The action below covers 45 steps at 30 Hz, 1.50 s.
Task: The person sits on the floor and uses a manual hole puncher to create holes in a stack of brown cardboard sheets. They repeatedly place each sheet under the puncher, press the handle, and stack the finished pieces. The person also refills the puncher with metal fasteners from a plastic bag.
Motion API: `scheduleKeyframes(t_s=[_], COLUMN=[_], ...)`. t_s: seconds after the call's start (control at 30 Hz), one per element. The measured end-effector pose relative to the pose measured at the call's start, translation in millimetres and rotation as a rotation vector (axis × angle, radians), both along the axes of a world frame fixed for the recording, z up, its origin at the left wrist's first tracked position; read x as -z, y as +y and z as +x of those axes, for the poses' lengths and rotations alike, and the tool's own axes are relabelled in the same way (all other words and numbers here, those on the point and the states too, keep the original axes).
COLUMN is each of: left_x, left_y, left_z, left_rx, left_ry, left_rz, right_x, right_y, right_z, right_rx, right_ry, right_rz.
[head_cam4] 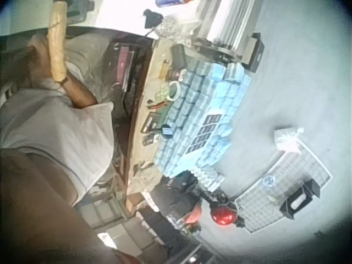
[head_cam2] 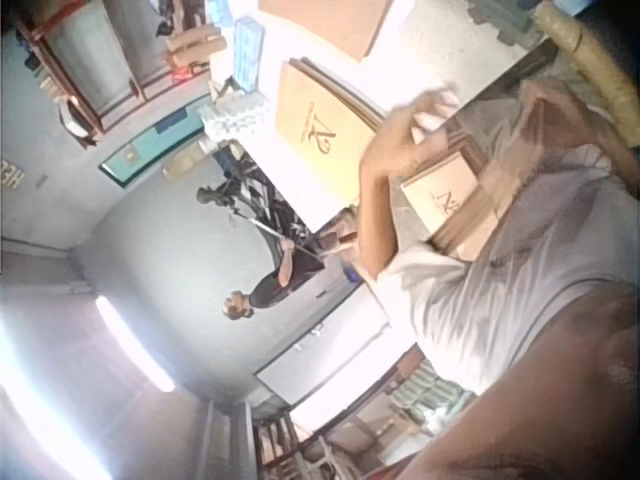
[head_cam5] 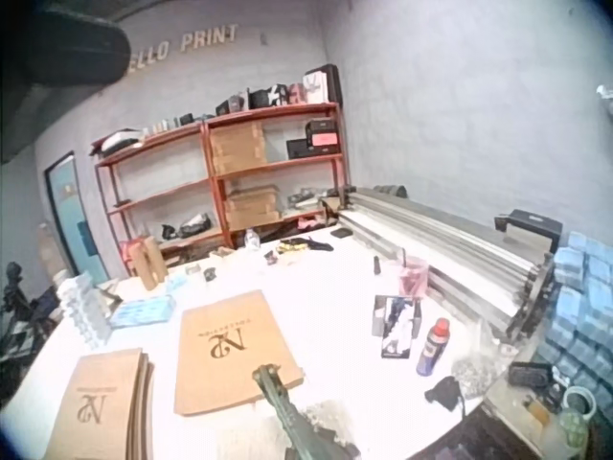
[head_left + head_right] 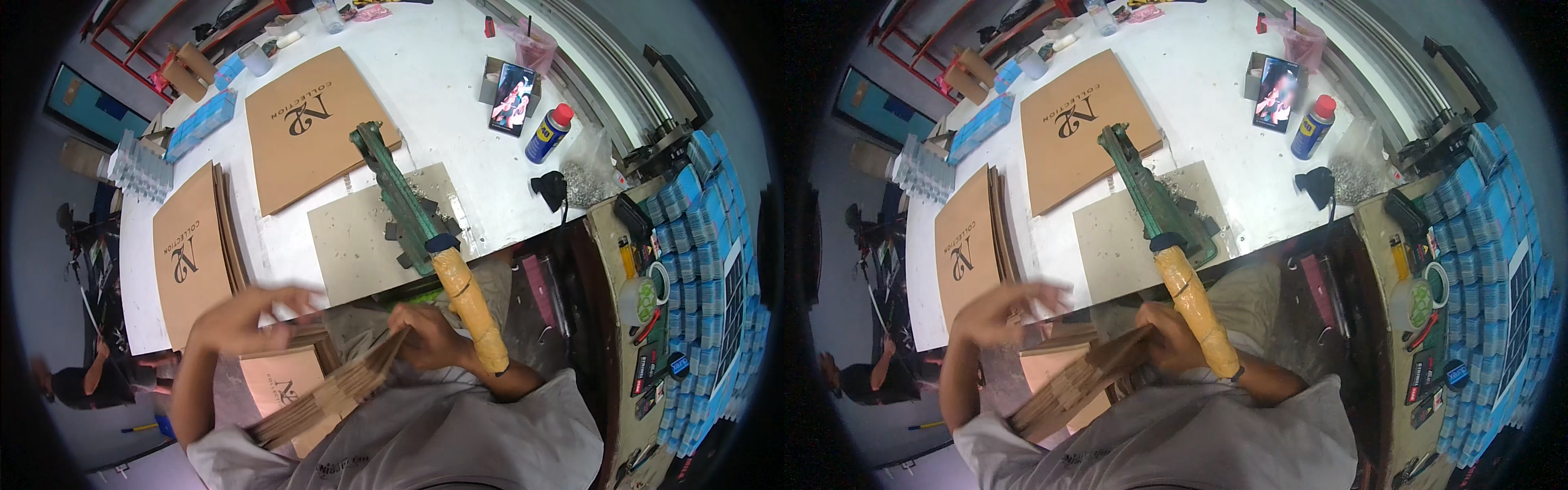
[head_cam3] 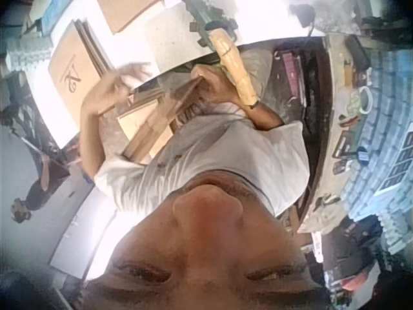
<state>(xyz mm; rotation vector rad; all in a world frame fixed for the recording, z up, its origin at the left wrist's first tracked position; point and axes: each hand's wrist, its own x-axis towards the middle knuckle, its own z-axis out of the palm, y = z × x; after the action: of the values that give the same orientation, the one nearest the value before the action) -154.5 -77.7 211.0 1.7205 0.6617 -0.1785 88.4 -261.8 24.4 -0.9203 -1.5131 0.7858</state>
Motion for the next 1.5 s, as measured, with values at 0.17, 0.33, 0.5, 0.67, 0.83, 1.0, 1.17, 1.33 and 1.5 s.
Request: scheduleKeyframes(t_s=[0.17, 0.33, 0.5, 0.67, 0.83, 1.0, 1.17, 1.33, 1.5], left_x=[-66.1, 27.6, 52.8, -21.3, -74.2, -47.1, 1.4, 27.9, 29.3], left_y=[-95.2, -135.8, -180.7, -201.8, -195.1, -141.7, -76.5, -56.8, -63.0], left_z=[-20.2, -74.8, -133.7, -247.0, -286.0, -334.8, -267.9, -191.7, -122.3], left_rx=[-0.077, -0.53, -0.882, -1.213, -1.713, -1.662, -1.401, -1.16, -0.886], left_ry=[0.418, 0.216, 0.077, 0.002, -0.512, -1.133, -1.397, -1.535, -1.651], left_rz=[0.589, 1.112, 1.344, 1.201, 1.127, 0.686, 0.389, 0.216, 0.106], right_x=[-21.0, -37.5, -54.7, -22.3, 2.1, 11.6, -6.1, -22.2, -9.5], right_y=[17.8, 26.3, 25.8, 9.3, -18.8, 15.2, 2.9, -25.1, -0.7], right_z=[-13.8, -38.5, -48.9, -41.0, -43.7, -77.5, -130.8, -123.2, -115.3], right_rx=[0.102, 0.103, 0.092, 0.346, 0.196, -0.531, -1.049, -1.04, -0.903], right_ry=[-0.034, -0.124, -0.085, 0.023, 0.123, 0.575, 1.123, 1.333, 1.367], right_rz=[-0.177, -0.138, 0.133, 0.332, 0.241, -0.998, -1.073, -0.998, -0.806])
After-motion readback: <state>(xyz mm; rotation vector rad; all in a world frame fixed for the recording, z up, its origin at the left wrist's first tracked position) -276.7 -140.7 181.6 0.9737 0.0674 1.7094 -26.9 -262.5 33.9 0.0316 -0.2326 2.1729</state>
